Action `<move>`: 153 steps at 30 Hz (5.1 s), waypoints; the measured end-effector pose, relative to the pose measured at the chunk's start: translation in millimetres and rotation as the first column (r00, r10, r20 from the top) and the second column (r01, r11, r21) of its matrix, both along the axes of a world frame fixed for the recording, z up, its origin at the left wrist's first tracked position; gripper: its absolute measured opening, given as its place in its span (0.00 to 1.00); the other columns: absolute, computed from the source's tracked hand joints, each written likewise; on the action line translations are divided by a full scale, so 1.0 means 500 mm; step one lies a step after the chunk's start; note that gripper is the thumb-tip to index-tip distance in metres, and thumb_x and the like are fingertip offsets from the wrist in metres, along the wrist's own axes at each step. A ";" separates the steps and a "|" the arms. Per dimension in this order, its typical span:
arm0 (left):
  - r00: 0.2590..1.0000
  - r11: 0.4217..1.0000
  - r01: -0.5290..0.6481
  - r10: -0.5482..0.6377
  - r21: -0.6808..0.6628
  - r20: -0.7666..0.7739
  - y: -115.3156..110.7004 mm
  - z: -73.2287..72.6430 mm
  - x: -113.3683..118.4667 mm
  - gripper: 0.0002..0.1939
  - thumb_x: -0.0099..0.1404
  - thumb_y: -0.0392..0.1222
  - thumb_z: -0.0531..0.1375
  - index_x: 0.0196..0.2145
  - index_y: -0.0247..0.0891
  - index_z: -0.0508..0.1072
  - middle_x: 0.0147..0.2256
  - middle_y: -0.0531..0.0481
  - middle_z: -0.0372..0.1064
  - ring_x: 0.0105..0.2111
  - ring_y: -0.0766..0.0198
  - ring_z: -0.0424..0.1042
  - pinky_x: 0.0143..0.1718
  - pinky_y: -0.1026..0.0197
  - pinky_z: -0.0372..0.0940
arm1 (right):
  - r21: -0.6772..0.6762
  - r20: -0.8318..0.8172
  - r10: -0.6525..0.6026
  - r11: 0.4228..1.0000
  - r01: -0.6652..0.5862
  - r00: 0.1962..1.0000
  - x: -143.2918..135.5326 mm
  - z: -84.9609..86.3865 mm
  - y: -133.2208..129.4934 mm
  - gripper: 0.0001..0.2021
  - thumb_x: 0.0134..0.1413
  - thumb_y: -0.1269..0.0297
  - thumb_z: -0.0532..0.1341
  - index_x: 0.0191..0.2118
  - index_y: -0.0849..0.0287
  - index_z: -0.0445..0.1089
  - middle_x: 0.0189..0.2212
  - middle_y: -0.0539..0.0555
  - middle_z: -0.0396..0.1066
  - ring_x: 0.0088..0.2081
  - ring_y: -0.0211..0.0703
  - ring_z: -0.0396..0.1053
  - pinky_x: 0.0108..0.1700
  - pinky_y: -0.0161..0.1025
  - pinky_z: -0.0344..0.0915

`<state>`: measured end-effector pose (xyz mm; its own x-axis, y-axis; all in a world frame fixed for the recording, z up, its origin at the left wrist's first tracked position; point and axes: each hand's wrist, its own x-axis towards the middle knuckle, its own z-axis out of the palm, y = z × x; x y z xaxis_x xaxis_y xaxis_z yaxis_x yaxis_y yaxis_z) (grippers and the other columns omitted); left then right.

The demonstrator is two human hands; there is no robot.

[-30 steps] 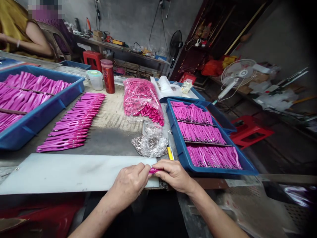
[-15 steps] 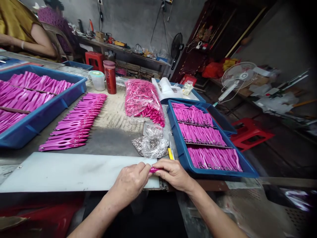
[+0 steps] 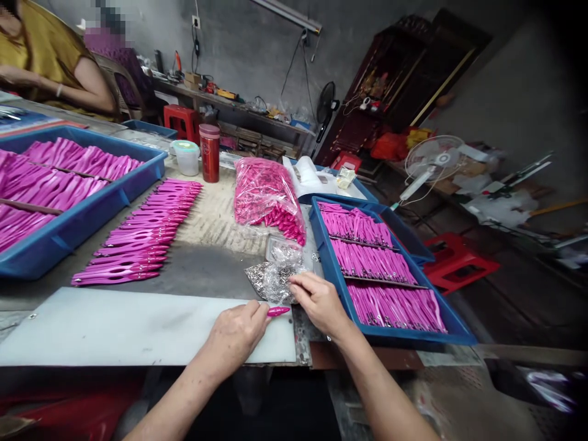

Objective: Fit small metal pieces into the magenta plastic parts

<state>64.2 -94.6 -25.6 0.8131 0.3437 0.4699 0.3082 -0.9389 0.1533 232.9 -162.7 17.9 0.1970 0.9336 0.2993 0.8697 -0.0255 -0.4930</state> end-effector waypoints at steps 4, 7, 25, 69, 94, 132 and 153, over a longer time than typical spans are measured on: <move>1.000 1.000 -0.026 0.026 -0.005 -0.013 0.001 -0.012 -0.001 0.09 0.63 0.37 0.48 0.27 0.38 0.65 0.22 0.54 0.60 0.20 0.67 0.64 0.20 0.66 0.55 | -0.280 0.375 -0.034 0.948 0.148 0.926 0.009 0.001 0.048 0.11 0.55 0.70 0.50 0.34 0.60 0.70 0.31 0.54 0.69 0.35 0.39 0.66 0.38 0.33 0.61; 1.000 1.000 -0.025 0.024 -0.005 -0.010 0.001 -0.012 -0.001 0.09 0.63 0.37 0.48 0.27 0.38 0.65 0.21 0.54 0.60 0.19 0.67 0.63 0.20 0.65 0.55 | -0.385 0.473 0.010 0.902 0.197 0.881 0.010 -0.003 0.073 0.11 0.53 0.71 0.51 0.31 0.60 0.71 0.30 0.55 0.69 0.34 0.41 0.67 0.34 0.34 0.60; 0.998 1.000 -0.008 0.008 0.000 0.055 0.002 -0.011 0.000 0.10 0.63 0.35 0.47 0.26 0.37 0.64 0.21 0.53 0.60 0.18 0.67 0.62 0.19 0.65 0.54 | -0.426 0.514 0.057 0.883 0.196 0.856 0.002 -0.013 0.086 0.12 0.53 0.73 0.49 0.32 0.63 0.69 0.32 0.59 0.70 0.35 0.46 0.67 0.34 0.37 0.58; 0.999 0.999 -0.040 0.040 0.015 0.009 0.003 -0.012 0.000 0.09 0.64 0.37 0.46 0.29 0.37 0.65 0.22 0.54 0.61 0.20 0.67 0.63 0.20 0.66 0.57 | -0.215 0.084 0.088 0.974 -0.069 0.993 -0.044 -0.069 -0.066 0.09 0.54 0.72 0.50 0.26 0.60 0.64 0.24 0.52 0.63 0.28 0.38 0.62 0.31 0.34 0.58; 0.999 0.999 -0.030 0.030 0.011 -0.017 0.000 -0.006 0.000 0.10 0.64 0.37 0.47 0.27 0.37 0.65 0.21 0.54 0.60 0.19 0.67 0.63 0.20 0.65 0.55 | -0.016 -0.300 -0.012 1.000 0.008 0.954 -0.048 -0.013 -0.037 0.07 0.50 0.71 0.52 0.23 0.59 0.61 0.22 0.48 0.62 0.26 0.35 0.61 0.29 0.32 0.58; 0.994 1.000 0.017 -0.018 -0.005 -0.104 -0.003 -0.011 -0.002 0.08 0.63 0.33 0.47 0.27 0.37 0.61 0.23 0.53 0.59 0.22 0.66 0.63 0.22 0.64 0.56 | -0.024 0.094 0.165 0.986 -0.163 0.982 -0.055 -0.042 -0.016 0.10 0.52 0.75 0.50 0.23 0.59 0.62 0.23 0.52 0.63 0.29 0.40 0.59 0.33 0.37 0.57; 0.997 1.000 0.018 -0.020 -0.024 -0.074 0.001 -0.012 0.000 0.08 0.63 0.35 0.48 0.27 0.38 0.62 0.23 0.53 0.61 0.22 0.66 0.64 0.22 0.64 0.56 | -0.145 -0.050 0.222 0.963 -0.227 0.974 -0.036 -0.013 -0.015 0.06 0.54 0.70 0.53 0.30 0.59 0.66 0.27 0.51 0.66 0.32 0.38 0.62 0.35 0.35 0.60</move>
<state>64.3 -94.0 -31.8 0.8518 0.3382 0.4001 0.3018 -0.9410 0.1528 214.7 -170.4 11.6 -0.0158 0.9884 0.1511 0.8448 0.0940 -0.5268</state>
